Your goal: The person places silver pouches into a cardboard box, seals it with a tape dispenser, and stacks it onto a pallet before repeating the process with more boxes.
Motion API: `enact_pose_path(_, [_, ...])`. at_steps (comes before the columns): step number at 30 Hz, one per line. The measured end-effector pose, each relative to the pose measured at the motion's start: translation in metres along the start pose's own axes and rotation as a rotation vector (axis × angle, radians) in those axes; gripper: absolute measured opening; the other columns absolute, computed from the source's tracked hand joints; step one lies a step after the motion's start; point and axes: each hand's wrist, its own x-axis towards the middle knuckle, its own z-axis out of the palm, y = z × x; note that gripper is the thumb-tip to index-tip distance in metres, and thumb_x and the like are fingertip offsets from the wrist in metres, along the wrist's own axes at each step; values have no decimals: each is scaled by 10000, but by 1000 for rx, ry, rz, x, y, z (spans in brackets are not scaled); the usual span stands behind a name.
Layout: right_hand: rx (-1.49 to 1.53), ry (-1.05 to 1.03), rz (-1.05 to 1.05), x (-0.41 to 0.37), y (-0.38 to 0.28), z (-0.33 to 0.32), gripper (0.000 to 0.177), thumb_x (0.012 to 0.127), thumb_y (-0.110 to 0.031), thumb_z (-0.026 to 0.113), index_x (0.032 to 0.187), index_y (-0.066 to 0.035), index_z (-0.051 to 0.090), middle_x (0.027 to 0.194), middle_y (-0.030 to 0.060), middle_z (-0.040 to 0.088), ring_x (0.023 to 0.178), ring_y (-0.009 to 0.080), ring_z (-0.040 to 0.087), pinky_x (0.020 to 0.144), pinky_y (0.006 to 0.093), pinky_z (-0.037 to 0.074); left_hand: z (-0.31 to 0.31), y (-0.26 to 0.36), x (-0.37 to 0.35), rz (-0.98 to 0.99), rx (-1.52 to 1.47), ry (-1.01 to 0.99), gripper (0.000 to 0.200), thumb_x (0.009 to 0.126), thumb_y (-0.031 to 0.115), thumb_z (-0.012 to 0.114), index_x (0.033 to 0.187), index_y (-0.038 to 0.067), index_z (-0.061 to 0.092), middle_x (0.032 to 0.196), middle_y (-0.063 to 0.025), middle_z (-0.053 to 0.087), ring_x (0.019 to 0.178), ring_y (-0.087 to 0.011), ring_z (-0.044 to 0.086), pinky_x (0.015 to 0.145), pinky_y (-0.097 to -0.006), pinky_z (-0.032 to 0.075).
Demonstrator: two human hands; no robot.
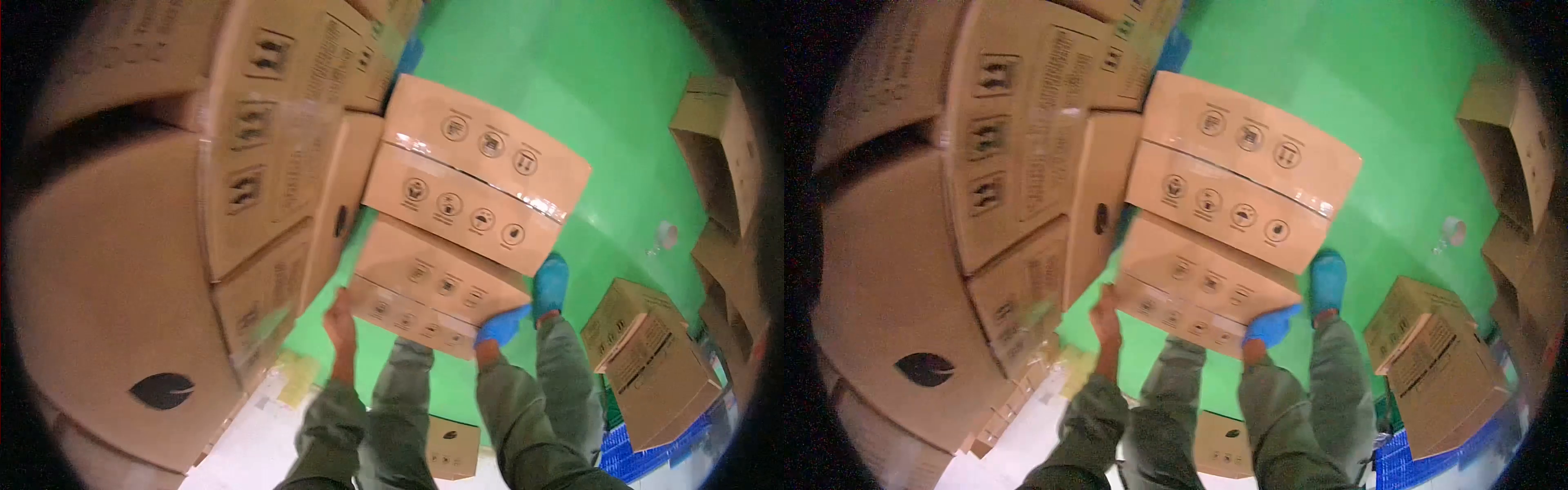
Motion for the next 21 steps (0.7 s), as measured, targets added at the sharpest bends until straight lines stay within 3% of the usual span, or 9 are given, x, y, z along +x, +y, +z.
enact_pose_path(1, [-33, -11, -107, 28, 32, -4, 703, 999, -575, 327, 1274, 28, 562, 1171, 128, 646, 976, 255, 598, 892, 385, 471, 0, 34, -32, 100, -50, 28, 406, 959, 333, 598, 1016, -60, 683, 943, -38, 661, 896, -145, 572, 846, -321, 471])
enact_pose_path(3, [383, -187, -218, 76, 66, -10, 632, 1001, -508, 395, 1337, 17, 495, 1203, 150, 623, 1005, 261, 610, 874, 395, 503, -24, 16, -55, -89, 59, -118, 417, 956, 330, 587, 1044, -64, 690, 941, -101, 694, 918, -158, 598, 860, -324, 468])
enact_pose_path(8, [741, -313, -48, 91, 36, -47, 640, 980, -546, 413, 1390, -56, 451, 1219, 109, 612, 1033, 277, 593, 895, 394, 492, -50, 12, -90, -424, 28, -366, 517, 955, 428, 567, 1013, -68, 695, 990, -191, 703, 905, -195, 655, 769, -339, 520])
enact_pose_path(10, [703, -311, 7, 115, 51, -58, 649, 975, -561, 408, 1399, -71, 441, 1252, 103, 593, 1061, 281, 578, 914, 398, 481, -35, -4, -49, -266, 364, -549, 510, 955, 424, 561, 1083, -57, 673, 1082, -200, 684, 998, -245, 649, 875, -368, 507])
enact_pose_path(12, [782, -467, -31, 147, 69, -55, 684, 965, -597, 364, 1382, -64, 457, 1318, 113, 545, 1121, 279, 543, 963, 421, 448, 13, -30, -8, 140, 464, -414, 691, 920, 535, 526, 1265, -63, 553, 1199, -270, 615, 1121, -393, 594, 970, -412, 443])
enact_pose_path(14, [831, -609, -4, 188, 92, -49, 690, 962, -608, 339, 1382, -73, 458, 1347, 109, 520, 1145, 279, 526, 988, 427, 427, 53, -33, -4, 51, 233, -395, 717, 922, 548, 516, 1322, -48, 497, 1280, -273, 564, 1165, -388, 564, 961, -421, 443])
enact_pose_path(16, [863, -766, 17, 205, 79, -65, 698, 960, -618, 315, 1383, -82, 458, 1376, 104, 495, 1168, 280, 509, 1013, 433, 407, 69, -17, -28, -340, 18, -531, 732, 928, 605, 447, 1193, -61, 597, 1162, -285, 623, 1108, -402, 594, 929, -436, 449])
enact_pose_path(18, [797, -1169, 160, 176, 47, -83, 679, 962, -612, 299, 1387, -109, 460, 1379, 100, 494, 1181, 291, 497, 1026, 436, 394, 40, 28, -72, -263, 408, -472, 824, 921, 675, 343, 959, -77, 678, 954, -300, 664, 997, -412, 634, 883, -455, 450])
enact_pose_path(21, [907, -1124, 154, 148, 35, -112, 637, 987, -585, 318, 1345, -88, 489, 1402, 95, 462, 1217, 267, 441, 1055, 412, 367, 2, 74, -125, -250, 459, -411, 820, 919, 673, 351, 922, -74, 689, 923, -301, 668, 968, -413, 641, 876, -459, 451])
